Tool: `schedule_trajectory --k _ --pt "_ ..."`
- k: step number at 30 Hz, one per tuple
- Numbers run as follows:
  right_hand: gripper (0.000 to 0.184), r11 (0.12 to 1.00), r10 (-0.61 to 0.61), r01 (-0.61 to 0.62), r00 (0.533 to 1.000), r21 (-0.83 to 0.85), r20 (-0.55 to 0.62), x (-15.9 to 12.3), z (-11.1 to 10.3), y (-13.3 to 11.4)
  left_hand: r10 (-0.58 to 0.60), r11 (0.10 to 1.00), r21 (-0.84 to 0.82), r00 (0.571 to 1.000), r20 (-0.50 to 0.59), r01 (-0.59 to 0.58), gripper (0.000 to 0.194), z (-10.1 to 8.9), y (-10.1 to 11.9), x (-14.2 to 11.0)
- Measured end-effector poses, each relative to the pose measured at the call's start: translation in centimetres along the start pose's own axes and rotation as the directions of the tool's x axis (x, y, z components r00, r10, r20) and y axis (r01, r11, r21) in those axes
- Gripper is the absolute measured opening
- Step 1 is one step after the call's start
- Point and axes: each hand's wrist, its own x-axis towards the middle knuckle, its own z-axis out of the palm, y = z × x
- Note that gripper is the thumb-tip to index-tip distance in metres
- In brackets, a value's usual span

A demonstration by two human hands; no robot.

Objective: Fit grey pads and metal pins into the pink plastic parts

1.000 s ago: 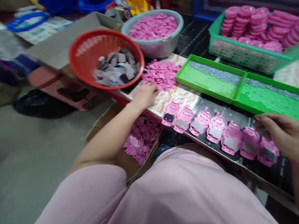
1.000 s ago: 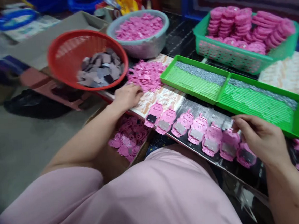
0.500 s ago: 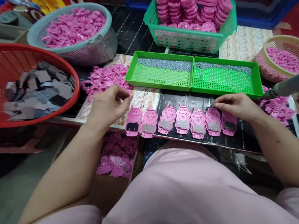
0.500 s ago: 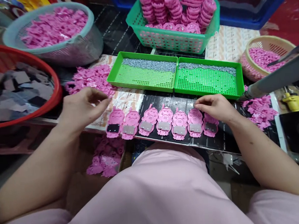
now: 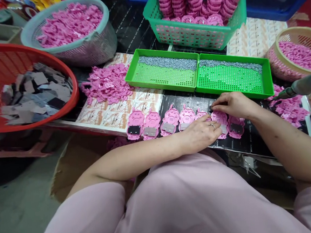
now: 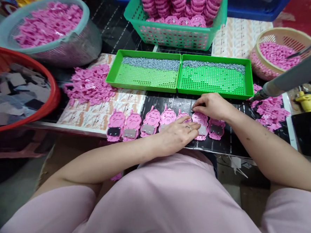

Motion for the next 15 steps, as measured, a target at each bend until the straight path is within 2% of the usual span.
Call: schedule_trajectory --k 5,7,9,11,13,14,15 --pt "0.020 0.999 0.046 -0.046 0.998 0.008 -0.044 0.1 0.4 0.0 -0.004 1.000 0.013 1.000 0.030 0.003 0.016 0.2 0.2 -0.1" --pt "0.017 0.998 0.060 -0.059 0.996 0.023 -0.064 0.1 0.5 0.1 -0.013 1.000 -0.016 0.999 0.036 0.013 0.016 0.2 0.2 -0.2" --pt "0.016 0.997 0.074 -0.072 0.993 0.030 -0.088 -0.3 0.4 0.1 -0.024 0.996 -0.091 1.000 0.016 0.025 0.015 0.2 -0.2 -0.3" --pt "0.017 0.994 0.079 -0.066 0.984 0.087 -0.159 -1.3 0.0 -0.2 -0.095 0.969 -0.234 0.994 -0.048 0.082 0.014 0.1 -0.8 -0.3" --pt "0.018 0.980 0.077 -0.023 0.960 0.197 -0.268 -2.8 -0.7 -0.8 -0.260 0.862 -0.474 0.960 -0.107 0.181 0.014 -0.2 -1.5 -0.2" --pt "0.019 0.965 0.072 0.013 0.947 0.260 -0.312 -3.7 -0.9 -1.1 -0.361 0.751 -0.620 0.927 -0.100 0.226 0.016 -0.4 -1.8 -0.1" --pt "0.020 0.946 0.059 0.054 0.940 0.318 -0.335 -4.5 -1.1 -1.4 -0.444 0.601 -0.759 0.894 -0.057 0.249 0.022 -0.6 -2.1 0.1"
